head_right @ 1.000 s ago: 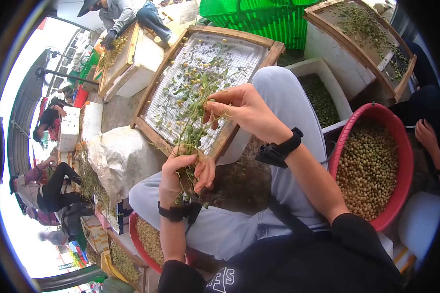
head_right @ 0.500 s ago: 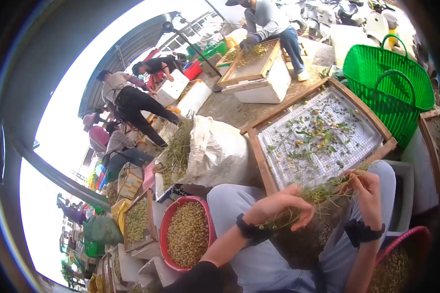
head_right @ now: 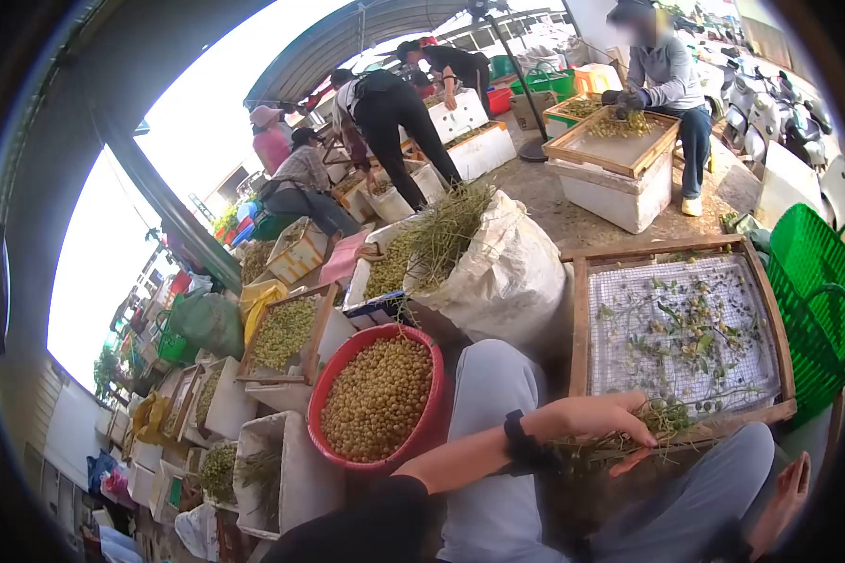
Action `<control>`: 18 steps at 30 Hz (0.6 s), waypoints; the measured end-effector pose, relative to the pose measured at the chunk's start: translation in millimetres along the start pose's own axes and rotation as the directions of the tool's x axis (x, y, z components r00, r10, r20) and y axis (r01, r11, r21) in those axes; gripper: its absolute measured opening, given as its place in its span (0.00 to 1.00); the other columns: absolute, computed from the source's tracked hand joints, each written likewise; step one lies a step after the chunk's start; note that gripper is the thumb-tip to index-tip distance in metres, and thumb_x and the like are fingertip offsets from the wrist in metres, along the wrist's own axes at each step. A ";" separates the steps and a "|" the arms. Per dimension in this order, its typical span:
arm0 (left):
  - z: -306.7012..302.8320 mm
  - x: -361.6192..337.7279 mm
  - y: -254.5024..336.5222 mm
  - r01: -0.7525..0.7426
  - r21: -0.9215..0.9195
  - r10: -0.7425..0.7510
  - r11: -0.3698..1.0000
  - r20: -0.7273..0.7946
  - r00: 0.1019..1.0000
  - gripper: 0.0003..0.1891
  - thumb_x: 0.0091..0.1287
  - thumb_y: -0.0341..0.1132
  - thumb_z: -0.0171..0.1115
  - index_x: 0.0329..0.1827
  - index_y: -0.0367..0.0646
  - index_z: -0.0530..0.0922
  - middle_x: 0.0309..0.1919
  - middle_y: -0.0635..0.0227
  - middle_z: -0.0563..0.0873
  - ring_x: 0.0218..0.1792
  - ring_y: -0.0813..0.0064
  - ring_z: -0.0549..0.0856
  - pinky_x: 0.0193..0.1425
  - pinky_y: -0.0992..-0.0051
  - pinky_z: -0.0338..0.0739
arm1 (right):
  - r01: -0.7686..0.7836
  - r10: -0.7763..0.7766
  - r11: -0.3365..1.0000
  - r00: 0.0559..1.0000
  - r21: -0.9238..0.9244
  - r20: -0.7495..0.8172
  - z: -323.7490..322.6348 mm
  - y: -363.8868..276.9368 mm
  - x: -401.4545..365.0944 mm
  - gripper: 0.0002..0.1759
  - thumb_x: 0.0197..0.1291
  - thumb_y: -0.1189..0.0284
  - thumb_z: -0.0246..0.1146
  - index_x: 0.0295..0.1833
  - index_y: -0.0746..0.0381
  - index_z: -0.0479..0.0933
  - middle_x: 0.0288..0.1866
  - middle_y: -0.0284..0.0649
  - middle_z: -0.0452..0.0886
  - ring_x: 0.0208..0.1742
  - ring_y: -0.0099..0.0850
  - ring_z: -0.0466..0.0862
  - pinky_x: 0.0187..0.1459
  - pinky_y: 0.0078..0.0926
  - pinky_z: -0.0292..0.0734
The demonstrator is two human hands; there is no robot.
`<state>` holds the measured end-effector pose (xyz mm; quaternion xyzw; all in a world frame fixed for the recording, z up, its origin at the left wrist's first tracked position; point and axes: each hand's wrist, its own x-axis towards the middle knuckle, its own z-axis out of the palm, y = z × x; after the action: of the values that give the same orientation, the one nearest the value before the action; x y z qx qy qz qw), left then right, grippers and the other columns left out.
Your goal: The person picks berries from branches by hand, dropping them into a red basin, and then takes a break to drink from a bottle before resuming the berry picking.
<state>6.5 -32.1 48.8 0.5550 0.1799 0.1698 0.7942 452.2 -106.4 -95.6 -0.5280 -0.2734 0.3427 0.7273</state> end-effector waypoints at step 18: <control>4.4 6.1 -5.2 -0.023 -0.072 0.030 0.997 0.094 0.995 0.14 0.69 0.32 0.54 0.25 0.31 0.74 0.18 0.58 0.80 0.19 0.68 0.82 0.27 0.71 0.77 | 0.304 -0.271 0.500 0.944 -0.811 0.187 105.4 -55.8 -66.3 0.23 0.73 0.69 0.54 0.68 0.68 0.68 0.66 0.48 0.74 0.67 0.39 0.73 0.67 0.34 0.66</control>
<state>14.3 -34.5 44.6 0.5363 0.1286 0.1602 0.8187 343.0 -109.0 -13.8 -0.7490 -0.4987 0.0562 0.4326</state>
